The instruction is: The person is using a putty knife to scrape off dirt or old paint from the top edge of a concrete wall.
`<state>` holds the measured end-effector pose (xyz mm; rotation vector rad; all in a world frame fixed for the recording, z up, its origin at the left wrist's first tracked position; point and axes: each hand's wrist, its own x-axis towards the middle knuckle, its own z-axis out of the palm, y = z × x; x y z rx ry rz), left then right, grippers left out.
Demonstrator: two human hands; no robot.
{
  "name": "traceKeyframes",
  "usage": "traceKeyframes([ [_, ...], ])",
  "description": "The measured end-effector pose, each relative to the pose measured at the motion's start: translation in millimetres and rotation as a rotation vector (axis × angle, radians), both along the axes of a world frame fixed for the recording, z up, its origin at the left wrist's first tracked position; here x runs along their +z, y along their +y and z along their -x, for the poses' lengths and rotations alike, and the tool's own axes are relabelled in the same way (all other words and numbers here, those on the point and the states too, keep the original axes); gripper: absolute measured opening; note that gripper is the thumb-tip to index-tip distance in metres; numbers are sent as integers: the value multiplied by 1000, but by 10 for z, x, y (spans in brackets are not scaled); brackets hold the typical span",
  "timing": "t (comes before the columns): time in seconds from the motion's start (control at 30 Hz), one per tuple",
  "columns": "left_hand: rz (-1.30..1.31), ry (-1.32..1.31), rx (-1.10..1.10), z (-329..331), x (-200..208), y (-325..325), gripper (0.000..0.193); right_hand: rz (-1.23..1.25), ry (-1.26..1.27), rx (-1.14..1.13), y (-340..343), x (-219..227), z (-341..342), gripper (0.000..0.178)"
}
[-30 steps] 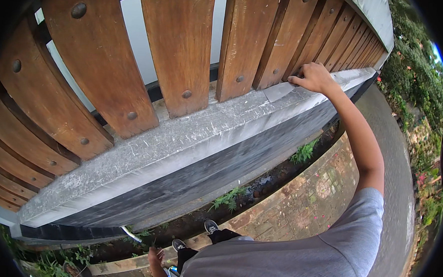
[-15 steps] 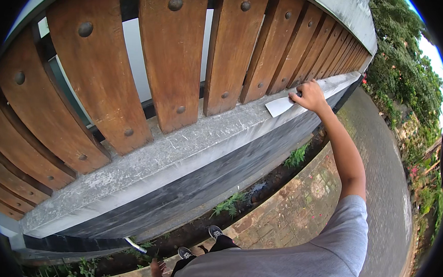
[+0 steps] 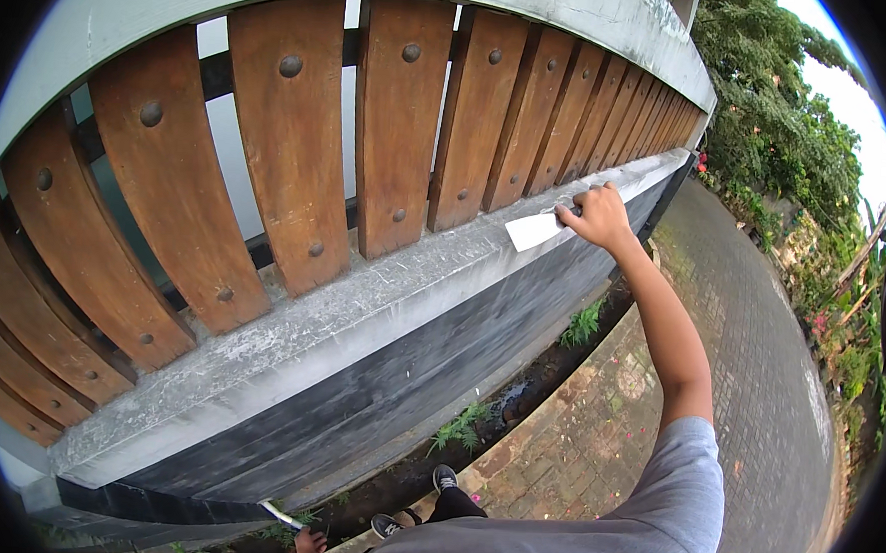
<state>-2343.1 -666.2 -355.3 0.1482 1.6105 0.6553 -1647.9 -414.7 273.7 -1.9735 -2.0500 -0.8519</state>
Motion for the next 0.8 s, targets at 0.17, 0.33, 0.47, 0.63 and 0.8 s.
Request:
traceKeyframes([
  [0.17, -143, 72, -231, 110, -168, -344, 42, 75, -111, -304, 342, -76, -528, 61],
  [0.33, 253, -92, -40, -157, -32, -367, 41, 81, -55, -216, 574, -223, -66, 59],
  [0.47, 162, 62, -199, -645, 151, -195, 49, 46, 11, -114, 390, -161, 163, 58],
  [0.63, 77, 91, -330, -1126, 257, 168, 47, 106, 60, -45, 366, -342, -11, 61],
  [0.8, 37, 99, -425, -1436, 388, 549, 46, 136, 105, -61, 402, -333, -659, 63],
])
